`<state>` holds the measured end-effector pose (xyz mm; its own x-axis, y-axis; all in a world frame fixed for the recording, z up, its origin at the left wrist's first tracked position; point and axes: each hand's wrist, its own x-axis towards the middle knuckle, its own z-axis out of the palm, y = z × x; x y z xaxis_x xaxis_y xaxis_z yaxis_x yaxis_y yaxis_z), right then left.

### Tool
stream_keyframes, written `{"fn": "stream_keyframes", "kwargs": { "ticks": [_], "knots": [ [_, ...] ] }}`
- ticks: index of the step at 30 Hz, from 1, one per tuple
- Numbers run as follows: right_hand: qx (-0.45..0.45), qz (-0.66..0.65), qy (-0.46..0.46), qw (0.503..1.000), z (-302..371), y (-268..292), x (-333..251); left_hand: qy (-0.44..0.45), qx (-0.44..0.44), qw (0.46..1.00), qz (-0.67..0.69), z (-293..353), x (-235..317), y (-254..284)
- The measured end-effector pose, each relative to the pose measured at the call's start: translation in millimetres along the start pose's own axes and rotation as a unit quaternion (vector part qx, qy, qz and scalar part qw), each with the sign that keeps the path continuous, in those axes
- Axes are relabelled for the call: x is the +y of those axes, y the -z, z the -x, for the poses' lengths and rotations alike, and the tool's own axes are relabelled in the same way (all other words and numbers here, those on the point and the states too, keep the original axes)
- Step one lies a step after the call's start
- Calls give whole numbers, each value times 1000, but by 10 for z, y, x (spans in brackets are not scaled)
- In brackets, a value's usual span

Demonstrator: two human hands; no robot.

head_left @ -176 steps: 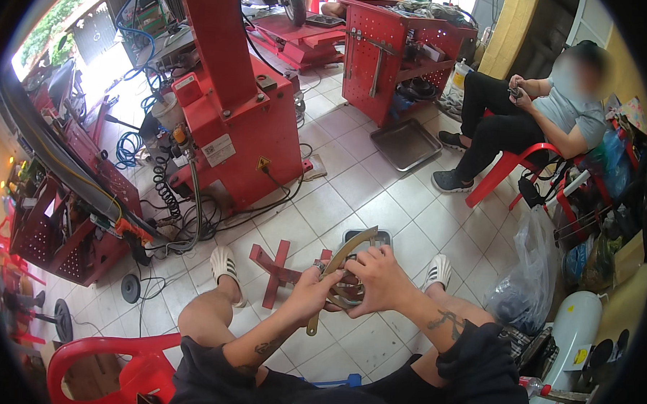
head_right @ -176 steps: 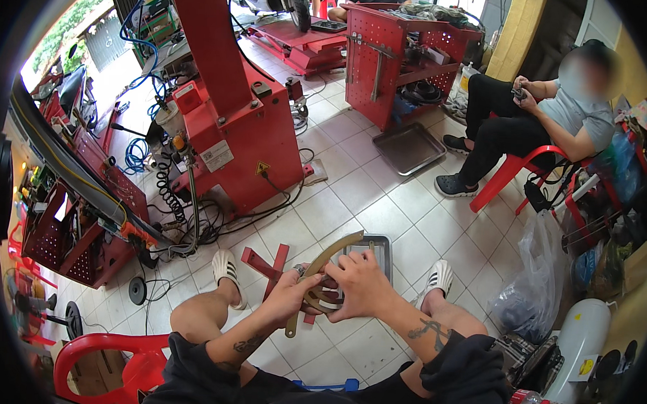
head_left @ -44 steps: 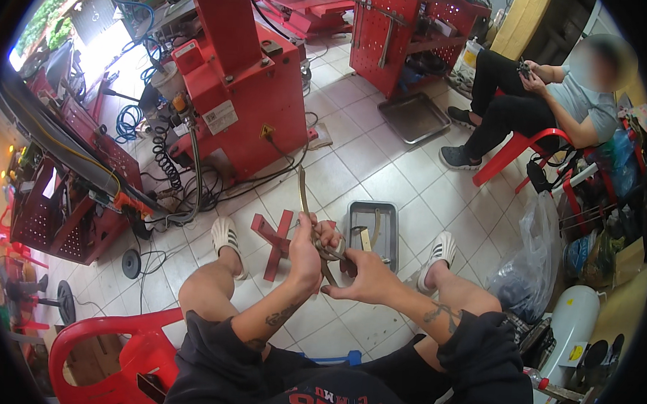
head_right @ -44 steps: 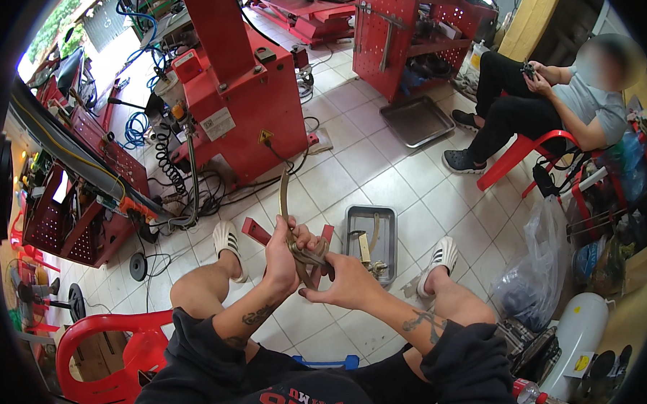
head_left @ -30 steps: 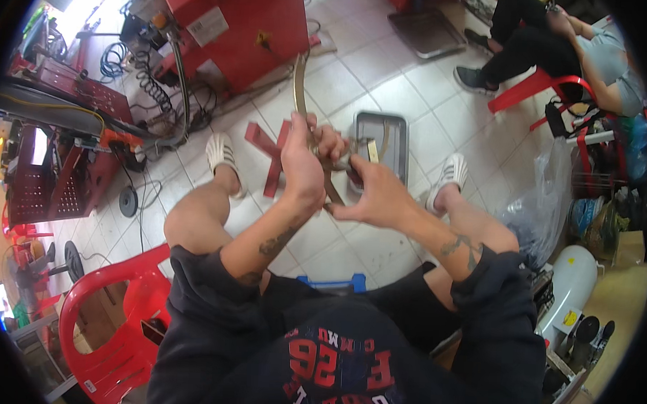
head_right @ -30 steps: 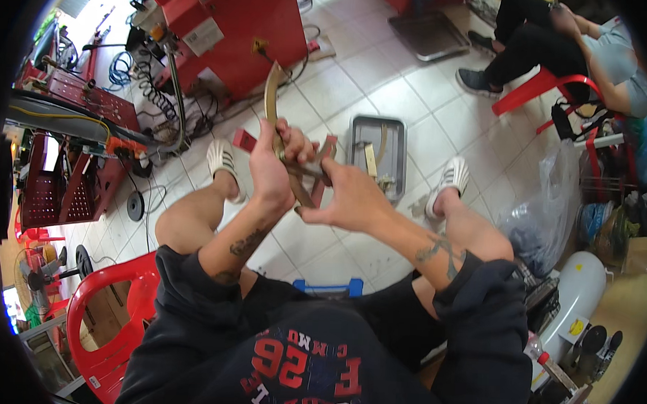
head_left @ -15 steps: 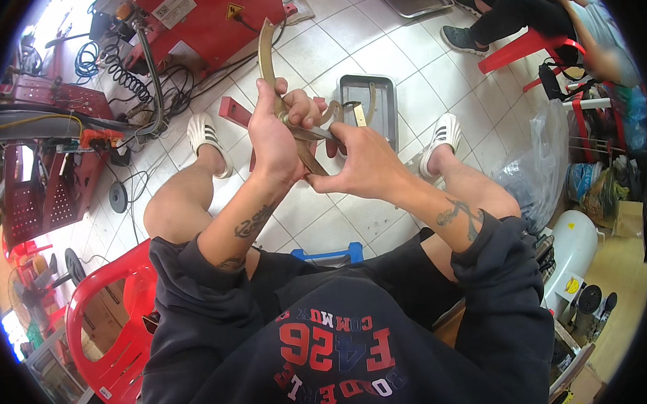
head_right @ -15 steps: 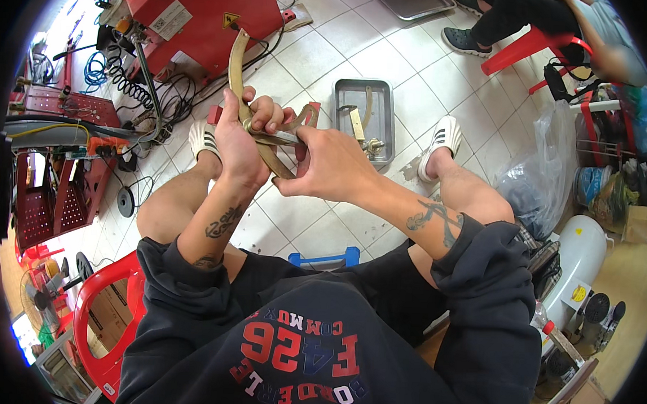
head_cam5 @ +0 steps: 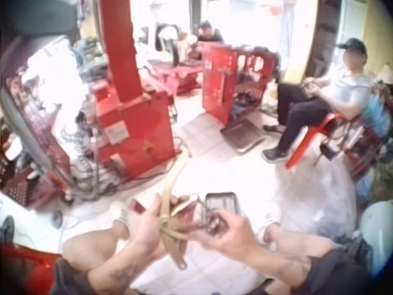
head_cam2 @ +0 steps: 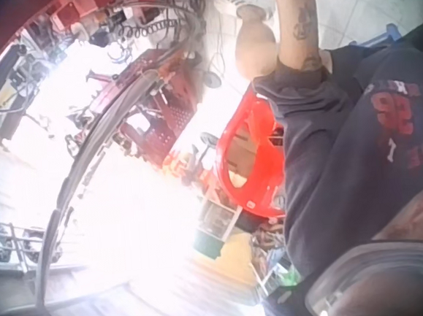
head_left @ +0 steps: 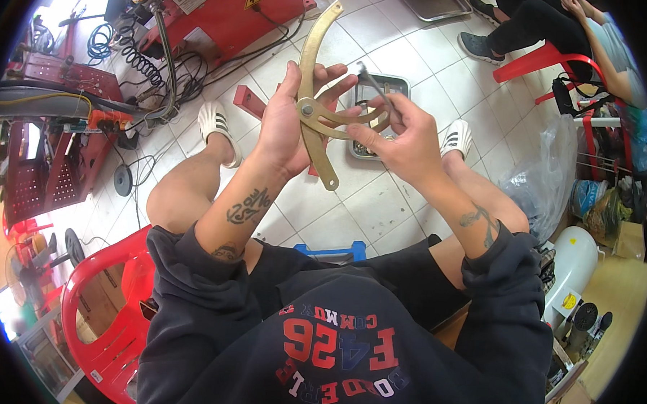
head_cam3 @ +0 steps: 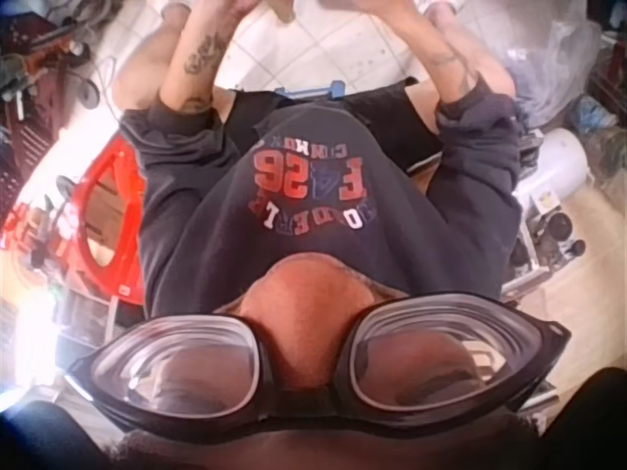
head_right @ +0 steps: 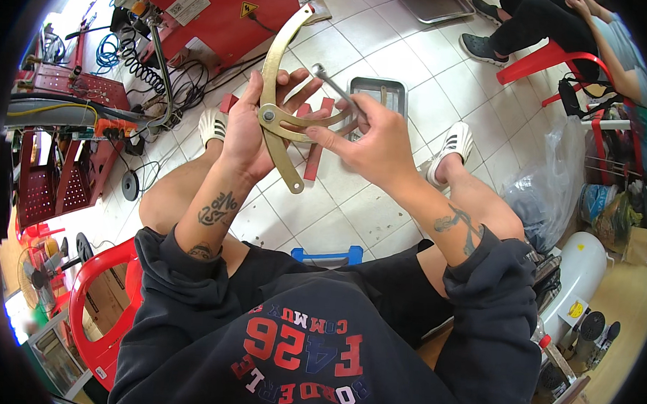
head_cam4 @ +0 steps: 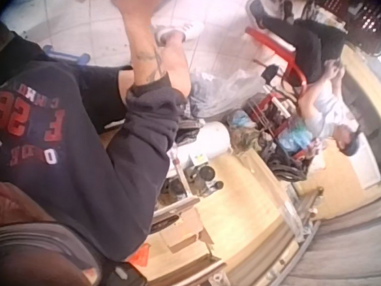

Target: The person assembles a curved metal bracket with a bolt and nut, then attaches it to a red metal stand using a wrench. They tighten the fasteners and adjust the bracket's position on the stand.

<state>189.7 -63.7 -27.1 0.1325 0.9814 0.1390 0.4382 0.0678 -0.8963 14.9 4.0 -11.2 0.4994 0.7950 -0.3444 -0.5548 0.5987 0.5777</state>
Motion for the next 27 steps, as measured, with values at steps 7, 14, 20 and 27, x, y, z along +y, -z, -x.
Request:
{"fn": "stream_keyframes", "kwargs": {
  "ticks": [7,14,20,27],
  "knots": [
    [-26,166,187,968,-34,252,-16,82,-13,996,-34,33,12,27],
    [-128,263,219,931,28,345,-137,92,-32,992,-85,19,-39,61],
    [-165,286,150,932,-19,484,-74,117,-53,960,-249,34,-12,19],
    [-204,281,42,937,-82,488,-42,43,-63,934,-350,-90,-1,129]
  ]
}}
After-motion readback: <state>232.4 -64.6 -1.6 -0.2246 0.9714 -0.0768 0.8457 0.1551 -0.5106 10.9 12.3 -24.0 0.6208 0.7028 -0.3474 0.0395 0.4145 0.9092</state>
